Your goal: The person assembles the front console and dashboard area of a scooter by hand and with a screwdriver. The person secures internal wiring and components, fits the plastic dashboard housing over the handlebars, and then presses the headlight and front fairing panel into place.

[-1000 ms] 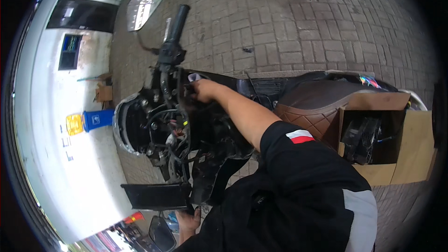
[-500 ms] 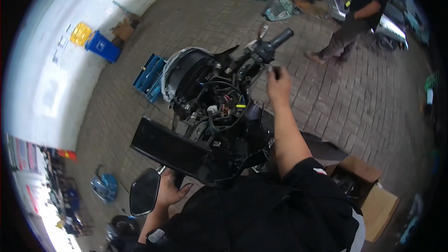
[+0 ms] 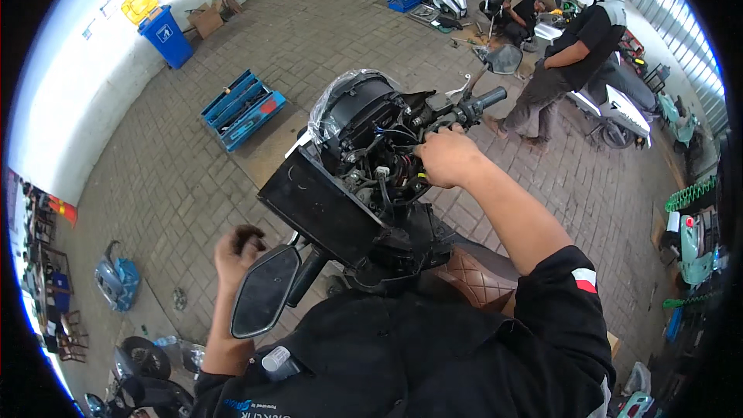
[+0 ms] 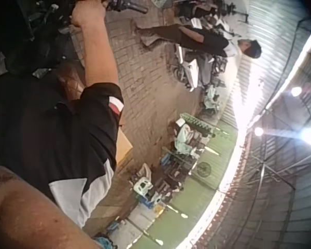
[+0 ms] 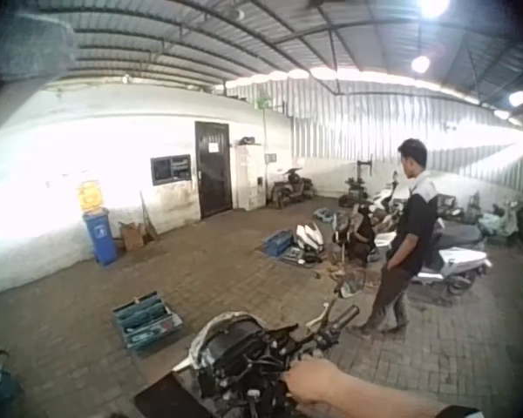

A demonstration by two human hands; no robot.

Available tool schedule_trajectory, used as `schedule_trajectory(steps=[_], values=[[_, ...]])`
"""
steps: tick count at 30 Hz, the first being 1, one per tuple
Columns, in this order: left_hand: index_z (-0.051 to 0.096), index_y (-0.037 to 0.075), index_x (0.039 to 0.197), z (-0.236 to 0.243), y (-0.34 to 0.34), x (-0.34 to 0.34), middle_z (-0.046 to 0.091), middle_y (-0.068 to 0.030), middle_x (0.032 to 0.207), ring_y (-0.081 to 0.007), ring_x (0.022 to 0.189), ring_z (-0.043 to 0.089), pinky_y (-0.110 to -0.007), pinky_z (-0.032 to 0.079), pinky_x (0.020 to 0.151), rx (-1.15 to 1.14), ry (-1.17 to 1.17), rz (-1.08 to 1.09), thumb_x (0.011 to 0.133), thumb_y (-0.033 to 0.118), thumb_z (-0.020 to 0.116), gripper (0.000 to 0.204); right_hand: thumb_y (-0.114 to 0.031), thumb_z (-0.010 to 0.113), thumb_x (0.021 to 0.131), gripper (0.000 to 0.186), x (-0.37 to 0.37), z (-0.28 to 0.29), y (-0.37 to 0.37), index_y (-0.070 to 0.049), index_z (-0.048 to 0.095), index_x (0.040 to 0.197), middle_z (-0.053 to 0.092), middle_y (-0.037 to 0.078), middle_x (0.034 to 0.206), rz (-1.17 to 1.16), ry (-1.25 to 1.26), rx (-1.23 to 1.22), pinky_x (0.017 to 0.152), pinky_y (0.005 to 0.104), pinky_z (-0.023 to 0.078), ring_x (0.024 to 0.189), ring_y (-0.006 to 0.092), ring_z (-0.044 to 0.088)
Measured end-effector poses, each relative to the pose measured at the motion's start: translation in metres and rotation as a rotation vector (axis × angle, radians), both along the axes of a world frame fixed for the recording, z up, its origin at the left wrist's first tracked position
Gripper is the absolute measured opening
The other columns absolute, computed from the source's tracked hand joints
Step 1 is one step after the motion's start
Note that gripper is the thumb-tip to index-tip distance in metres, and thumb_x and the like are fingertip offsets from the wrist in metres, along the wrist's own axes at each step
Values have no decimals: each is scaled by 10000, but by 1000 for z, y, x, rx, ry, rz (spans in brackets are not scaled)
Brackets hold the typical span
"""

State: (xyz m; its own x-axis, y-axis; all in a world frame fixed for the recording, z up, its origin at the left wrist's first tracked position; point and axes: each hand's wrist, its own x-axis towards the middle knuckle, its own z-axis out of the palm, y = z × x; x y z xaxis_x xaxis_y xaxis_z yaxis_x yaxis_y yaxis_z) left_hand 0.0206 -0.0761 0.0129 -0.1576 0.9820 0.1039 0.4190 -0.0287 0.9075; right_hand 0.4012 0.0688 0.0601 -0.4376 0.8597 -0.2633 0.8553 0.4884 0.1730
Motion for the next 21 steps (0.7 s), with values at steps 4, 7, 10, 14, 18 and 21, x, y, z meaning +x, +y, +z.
schedule_trajectory(steps=[4, 7, 10, 14, 18, 21], values=[[622, -46, 962, 17, 13, -50, 651, -108, 884, -180, 785, 632, -317, 517, 723, 198, -124, -22, 874, 56, 574, 143, -129, 642, 738, 330, -6, -2, 13, -113, 685, 1065, 690, 159, 997, -3, -23, -113, 941, 534, 438, 1018, 337, 644], [627, -32, 971, 65, 21, -61, 654, -112, 888, -189, 806, 635, -328, 505, 747, 348, -46, -101, 880, 129, 616, 186, -114, 636, 726, 282, 10, -6, 17, -85, 682, 1003, 691, 175, 936, -9, 176, -91, 876, 480, 480, 957, 337, 656], [645, -12, 955, 118, 35, -43, 658, -113, 899, -212, 805, 642, -336, 506, 738, 503, 131, -267, 828, 96, 636, 168, -103, 636, 718, 228, 28, -4, 12, -46, 668, 936, 683, 187, 909, 46, 476, -82, 805, 433, 504, 914, 357, 646], [670, -8, 964, 183, 57, 35, 660, -136, 954, -279, 861, 634, -367, 488, 786, 586, 595, -603, 817, 157, 670, 221, -91, 652, 735, 195, 38, -9, 4, -10, 654, 913, 681, 161, 870, 3, 875, -11, 766, 395, 506, 833, 320, 649], [666, 38, 1052, 188, 95, 112, 655, -133, 955, -330, 950, 613, -423, 486, 830, 414, 897, -940, 798, 199, 682, 301, -41, 649, 832, 189, 26, -3, 5, -2, 651, 1017, 656, 34, 888, -171, 1262, -173, 764, 269, 482, 845, 106, 587], [660, 62, 1114, 173, 116, 161, 657, -161, 974, -333, 1000, 615, -438, 489, 854, 100, 1197, -1034, 813, 258, 678, 360, -83, 669, 860, 223, 16, 2, 10, -3, 644, 1066, 667, 32, 948, -201, 1490, -221, 783, 278, 487, 870, 123, 601]])
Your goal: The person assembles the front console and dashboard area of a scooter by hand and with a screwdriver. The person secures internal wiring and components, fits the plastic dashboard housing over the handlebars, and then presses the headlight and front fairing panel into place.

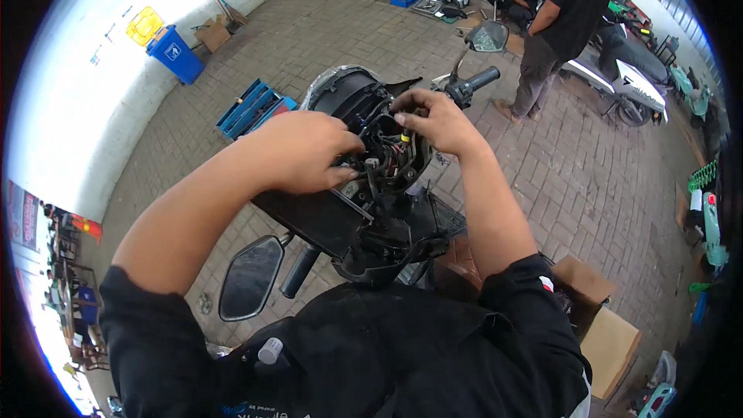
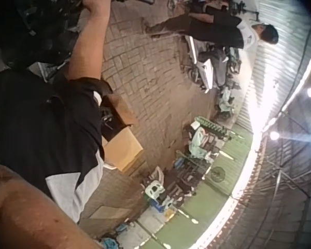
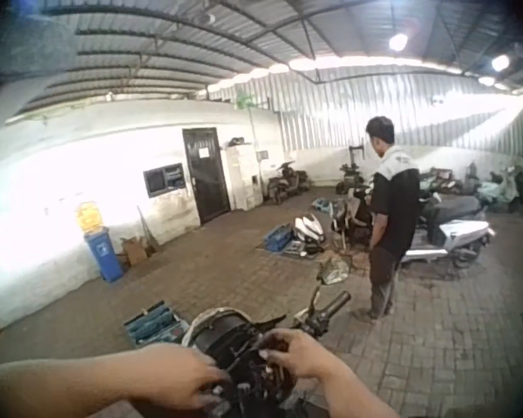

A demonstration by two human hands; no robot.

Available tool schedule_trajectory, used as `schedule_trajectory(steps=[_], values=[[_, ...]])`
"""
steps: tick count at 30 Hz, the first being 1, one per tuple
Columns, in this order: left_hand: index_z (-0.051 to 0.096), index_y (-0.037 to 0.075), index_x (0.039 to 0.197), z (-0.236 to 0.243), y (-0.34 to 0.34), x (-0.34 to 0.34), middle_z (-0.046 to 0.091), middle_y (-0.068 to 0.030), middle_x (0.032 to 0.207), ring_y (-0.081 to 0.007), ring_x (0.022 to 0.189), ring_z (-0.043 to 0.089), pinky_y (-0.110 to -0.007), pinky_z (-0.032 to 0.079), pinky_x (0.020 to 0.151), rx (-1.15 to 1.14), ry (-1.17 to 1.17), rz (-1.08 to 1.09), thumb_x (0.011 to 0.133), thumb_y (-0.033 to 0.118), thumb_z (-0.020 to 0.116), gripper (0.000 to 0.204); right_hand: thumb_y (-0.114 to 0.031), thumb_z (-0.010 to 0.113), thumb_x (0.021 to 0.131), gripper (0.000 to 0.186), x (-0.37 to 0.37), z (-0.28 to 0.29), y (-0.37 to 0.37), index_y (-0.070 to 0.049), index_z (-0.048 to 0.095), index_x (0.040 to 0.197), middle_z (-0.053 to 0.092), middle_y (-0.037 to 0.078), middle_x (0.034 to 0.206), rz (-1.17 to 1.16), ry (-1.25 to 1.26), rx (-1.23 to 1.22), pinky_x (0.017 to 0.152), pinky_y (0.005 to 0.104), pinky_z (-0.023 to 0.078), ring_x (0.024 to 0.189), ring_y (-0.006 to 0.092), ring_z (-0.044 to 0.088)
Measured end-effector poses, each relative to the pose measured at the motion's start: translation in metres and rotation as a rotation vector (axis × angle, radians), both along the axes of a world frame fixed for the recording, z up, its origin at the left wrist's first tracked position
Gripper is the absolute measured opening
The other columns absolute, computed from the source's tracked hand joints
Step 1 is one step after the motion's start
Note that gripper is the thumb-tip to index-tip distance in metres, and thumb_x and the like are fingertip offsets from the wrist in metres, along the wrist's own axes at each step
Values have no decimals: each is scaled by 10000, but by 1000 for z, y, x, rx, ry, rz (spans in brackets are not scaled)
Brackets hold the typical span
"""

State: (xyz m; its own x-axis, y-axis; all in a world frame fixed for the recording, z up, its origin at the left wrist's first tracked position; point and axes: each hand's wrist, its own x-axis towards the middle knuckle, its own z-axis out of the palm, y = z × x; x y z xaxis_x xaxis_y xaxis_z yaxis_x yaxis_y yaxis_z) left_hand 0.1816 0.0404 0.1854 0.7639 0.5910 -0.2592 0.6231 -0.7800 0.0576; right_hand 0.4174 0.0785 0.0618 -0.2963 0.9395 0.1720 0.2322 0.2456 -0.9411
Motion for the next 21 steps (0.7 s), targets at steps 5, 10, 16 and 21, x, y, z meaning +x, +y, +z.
schedule_trajectory(steps=[5, 10, 16, 21], values=[[663, 50, 1067, -41, 33, 61, 678, -187, 919, -377, 914, 646, -469, 515, 804, -18, 449, -5, 825, 329, 660, 369, -128, 697, 861, 310, 14, -21, 11, -19, 637, 1144, 672, 67, 1070, 68, 145, -28, 900, 308, 493, 1000, 152, 616], [629, 67, 1139, -72, 41, 60, 688, -183, 895, -394, 893, 655, -463, 527, 790, 2, 342, 24, 820, 382, 666, 450, -119, 714, 821, 301, 15, -31, 18, -34, 648, 1103, 687, 97, 1045, -32, 27, 104, 892, 333, 502, 978, 204, 646], [553, 20, 1251, -94, 44, 56, 573, -238, 1204, -391, 1046, 606, -457, 491, 898, -109, 387, 19, 853, 447, 626, 588, -140, 744, 744, 301, 1, -39, 24, -39, 636, 1007, 683, 142, 955, -135, -127, 272, 847, 370, 504, 943, 298, 654], [528, 13, 1302, -94, 43, 65, 552, -231, 1268, -392, 1088, 599, -449, 484, 933, -141, 502, 80, 934, 483, 506, 598, -143, 747, 737, 305, -7, -48, 27, -39, 614, 992, 667, 159, 941, -133, -198, 331, 820, 402, 499, 928, 341, 639]])
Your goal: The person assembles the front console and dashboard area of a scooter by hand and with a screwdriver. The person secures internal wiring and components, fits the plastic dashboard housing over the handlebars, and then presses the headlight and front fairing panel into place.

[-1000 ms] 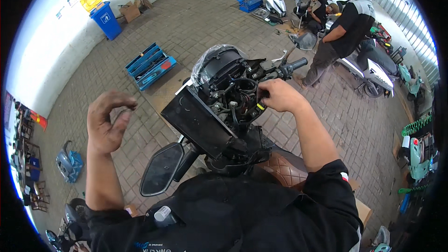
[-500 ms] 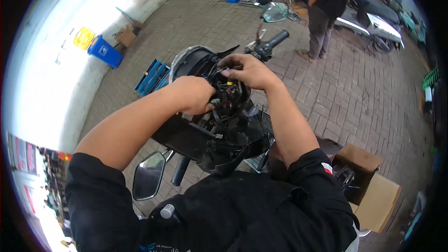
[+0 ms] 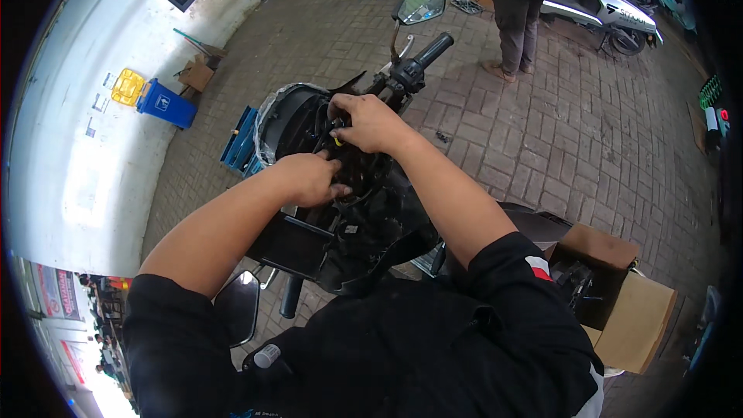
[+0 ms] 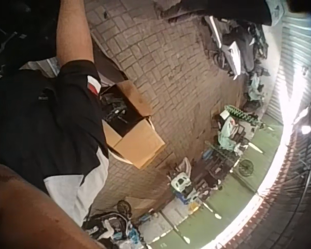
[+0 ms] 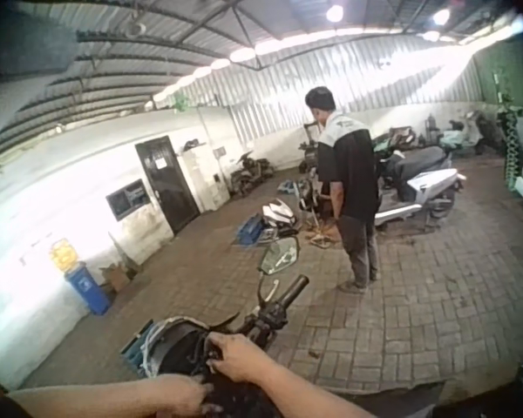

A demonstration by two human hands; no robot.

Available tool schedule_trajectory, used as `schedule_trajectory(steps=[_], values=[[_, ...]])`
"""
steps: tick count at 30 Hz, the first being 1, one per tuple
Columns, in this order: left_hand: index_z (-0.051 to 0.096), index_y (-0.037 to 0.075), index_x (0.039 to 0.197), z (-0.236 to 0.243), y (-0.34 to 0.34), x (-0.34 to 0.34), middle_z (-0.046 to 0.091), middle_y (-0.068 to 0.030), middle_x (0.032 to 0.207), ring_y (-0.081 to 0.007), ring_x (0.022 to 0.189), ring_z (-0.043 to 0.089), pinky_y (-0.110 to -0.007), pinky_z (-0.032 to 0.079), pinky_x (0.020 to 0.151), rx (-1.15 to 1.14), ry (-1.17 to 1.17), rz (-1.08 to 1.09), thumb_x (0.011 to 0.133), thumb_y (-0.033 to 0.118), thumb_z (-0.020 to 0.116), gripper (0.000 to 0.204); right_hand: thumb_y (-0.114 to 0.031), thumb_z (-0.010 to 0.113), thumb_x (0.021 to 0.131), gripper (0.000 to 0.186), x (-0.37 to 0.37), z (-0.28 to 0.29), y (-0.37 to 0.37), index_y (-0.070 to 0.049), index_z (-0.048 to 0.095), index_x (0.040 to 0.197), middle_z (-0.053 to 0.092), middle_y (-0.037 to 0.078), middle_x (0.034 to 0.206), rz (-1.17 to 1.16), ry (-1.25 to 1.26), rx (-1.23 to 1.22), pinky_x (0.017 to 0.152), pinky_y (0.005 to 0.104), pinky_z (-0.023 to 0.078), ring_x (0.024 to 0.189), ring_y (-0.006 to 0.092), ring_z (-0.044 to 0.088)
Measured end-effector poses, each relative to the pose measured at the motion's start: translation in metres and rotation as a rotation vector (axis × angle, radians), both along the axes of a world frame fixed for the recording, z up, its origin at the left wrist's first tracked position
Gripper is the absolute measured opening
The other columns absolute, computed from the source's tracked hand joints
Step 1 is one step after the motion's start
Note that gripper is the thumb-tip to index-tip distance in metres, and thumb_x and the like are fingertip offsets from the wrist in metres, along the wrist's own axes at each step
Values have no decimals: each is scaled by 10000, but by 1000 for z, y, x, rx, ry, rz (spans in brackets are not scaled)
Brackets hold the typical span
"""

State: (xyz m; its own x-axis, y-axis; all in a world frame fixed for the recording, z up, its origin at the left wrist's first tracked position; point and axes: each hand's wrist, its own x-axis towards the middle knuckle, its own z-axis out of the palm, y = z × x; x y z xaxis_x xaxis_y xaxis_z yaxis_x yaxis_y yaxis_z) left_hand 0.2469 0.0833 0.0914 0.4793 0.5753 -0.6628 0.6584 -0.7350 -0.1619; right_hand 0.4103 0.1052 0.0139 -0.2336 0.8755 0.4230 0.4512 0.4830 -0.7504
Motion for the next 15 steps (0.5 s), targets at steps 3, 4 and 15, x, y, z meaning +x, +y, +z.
schedule_trajectory(steps=[3, 4, 15], values=[[538, 17, 1289, -3, 1, -6, 530, -234, 1289, -389, 1096, 596, -455, 477, 942, 8, -35, -18, 955, 451, 479, 551, -140, 749, 727, 310, 0, 2, 1, -35, 601, 978, 663, 160, 950, -7, -53, 23, 824, 417, 496, 945, 359, 628], [543, 22, 1283, -3, 0, -6, 529, -230, 1291, -387, 1097, 595, -457, 477, 941, 11, -32, -17, 957, 445, 476, 538, -136, 743, 726, 301, 0, 2, 2, -36, 602, 973, 665, 163, 961, -3, -77, 22, 833, 423, 496, 950, 362, 629], [606, 26, 1179, -4, -4, -10, 573, -208, 1152, -387, 979, 623, -476, 493, 866, 33, -99, -27, 941, 387, 509, 442, -108, 722, 747, 288, -9, 3, 4, -52, 635, 1016, 679, 182, 982, 50, -241, -59, 863, 426, 500, 979, 360, 635]])
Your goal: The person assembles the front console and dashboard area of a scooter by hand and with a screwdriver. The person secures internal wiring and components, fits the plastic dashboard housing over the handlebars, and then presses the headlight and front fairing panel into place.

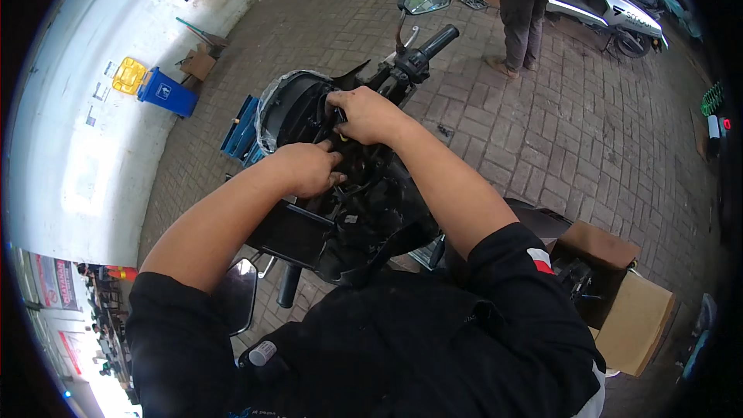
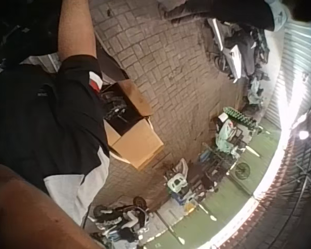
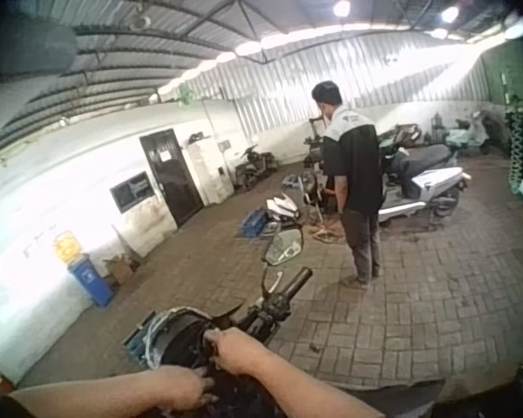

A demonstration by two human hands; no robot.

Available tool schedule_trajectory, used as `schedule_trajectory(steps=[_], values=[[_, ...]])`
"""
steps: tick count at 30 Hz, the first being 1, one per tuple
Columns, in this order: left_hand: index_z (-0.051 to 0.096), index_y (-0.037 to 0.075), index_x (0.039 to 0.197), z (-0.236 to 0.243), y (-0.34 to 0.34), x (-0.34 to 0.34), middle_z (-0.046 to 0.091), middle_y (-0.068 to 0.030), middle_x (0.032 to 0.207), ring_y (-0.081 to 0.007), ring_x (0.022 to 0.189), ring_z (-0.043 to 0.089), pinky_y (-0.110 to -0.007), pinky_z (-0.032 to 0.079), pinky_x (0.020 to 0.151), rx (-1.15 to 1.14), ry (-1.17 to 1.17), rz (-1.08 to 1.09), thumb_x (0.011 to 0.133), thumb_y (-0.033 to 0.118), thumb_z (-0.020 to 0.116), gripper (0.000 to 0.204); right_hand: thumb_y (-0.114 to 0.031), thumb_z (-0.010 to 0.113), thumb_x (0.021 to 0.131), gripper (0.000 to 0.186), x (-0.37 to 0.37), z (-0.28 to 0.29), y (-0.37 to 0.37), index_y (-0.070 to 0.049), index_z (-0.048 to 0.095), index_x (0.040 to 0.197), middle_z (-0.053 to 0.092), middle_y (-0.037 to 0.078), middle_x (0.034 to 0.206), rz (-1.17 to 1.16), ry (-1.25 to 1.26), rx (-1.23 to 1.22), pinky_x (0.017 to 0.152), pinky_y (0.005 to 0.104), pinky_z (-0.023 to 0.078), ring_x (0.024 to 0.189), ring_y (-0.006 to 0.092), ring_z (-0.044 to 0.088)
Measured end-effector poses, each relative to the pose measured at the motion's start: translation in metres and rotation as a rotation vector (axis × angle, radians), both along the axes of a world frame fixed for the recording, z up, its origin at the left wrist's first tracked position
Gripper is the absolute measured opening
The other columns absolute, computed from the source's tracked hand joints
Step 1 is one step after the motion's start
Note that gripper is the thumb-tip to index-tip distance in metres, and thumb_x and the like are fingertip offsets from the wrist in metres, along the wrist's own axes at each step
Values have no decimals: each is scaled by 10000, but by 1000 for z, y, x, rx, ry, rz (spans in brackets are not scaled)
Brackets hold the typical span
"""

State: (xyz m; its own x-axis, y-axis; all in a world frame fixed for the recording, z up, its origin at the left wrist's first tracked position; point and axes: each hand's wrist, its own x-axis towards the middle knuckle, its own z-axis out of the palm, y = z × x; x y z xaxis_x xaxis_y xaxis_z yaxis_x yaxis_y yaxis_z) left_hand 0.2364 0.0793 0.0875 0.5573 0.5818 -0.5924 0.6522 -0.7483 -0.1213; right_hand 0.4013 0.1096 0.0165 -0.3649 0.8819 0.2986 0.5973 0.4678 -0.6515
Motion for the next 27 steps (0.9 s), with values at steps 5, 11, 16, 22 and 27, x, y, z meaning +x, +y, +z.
schedule_trajectory(steps=[5, 11, 16, 22, 27], values=[[653, 27, 1085, -5, 1, 1, 597, -197, 1101, -378, 964, 628, -473, 497, 856, 16, 21, -3, 938, 382, 511, 410, -74, 675, 749, 303, -6, 3, -1, -34, 639, 1048, 677, 202, 995, -42, -55, 16, 860, 431, 508, 982, 365, 640], [625, 67, 1189, 2, -2, 14, 585, -189, 1209, -365, 1051, 617, -458, 496, 898, -20, 172, 28, 942, 407, 501, 438, -82, 672, 729, 372, -5, 3, -1, -23, 641, 1095, 675, 209, 1013, -6, -117, -33, 879, 433, 506, 985, 366, 642], [612, 83, 1214, 1, -5, 10, 569, -182, 1254, -357, 1063, 615, -460, 497, 901, 17, 69, 28, 945, 382, 499, 418, -109, 703, 731, 454, 16, 6, 6, -77, 634, 1179, 685, 178, 1019, 140, -66, -83, 882, 424, 501, 1011, 344, 639], [590, 96, 1256, -6, 3, 8, 551, -163, 1300, -346, 1097, 603, -454, 494, 916, 3, 87, 5, 946, 357, 495, 416, -118, 711, 737, 467, 17, 2, 5, -95, 620, 1195, 684, 176, 1011, 178, -77, -50, 872, 423, 501, 983, 350, 643], [658, 44, 1111, -16, 5, -1, 631, -172, 1130, -379, 949, 638, -461, 513, 839, 71, -111, -40, 897, 306, 569, 350, -121, 711, 742, 459, 15, -14, 3, -99, 615, 1190, 683, 180, 996, 132, -42, 15, 868, 426, 500, 961, 362, 644]])
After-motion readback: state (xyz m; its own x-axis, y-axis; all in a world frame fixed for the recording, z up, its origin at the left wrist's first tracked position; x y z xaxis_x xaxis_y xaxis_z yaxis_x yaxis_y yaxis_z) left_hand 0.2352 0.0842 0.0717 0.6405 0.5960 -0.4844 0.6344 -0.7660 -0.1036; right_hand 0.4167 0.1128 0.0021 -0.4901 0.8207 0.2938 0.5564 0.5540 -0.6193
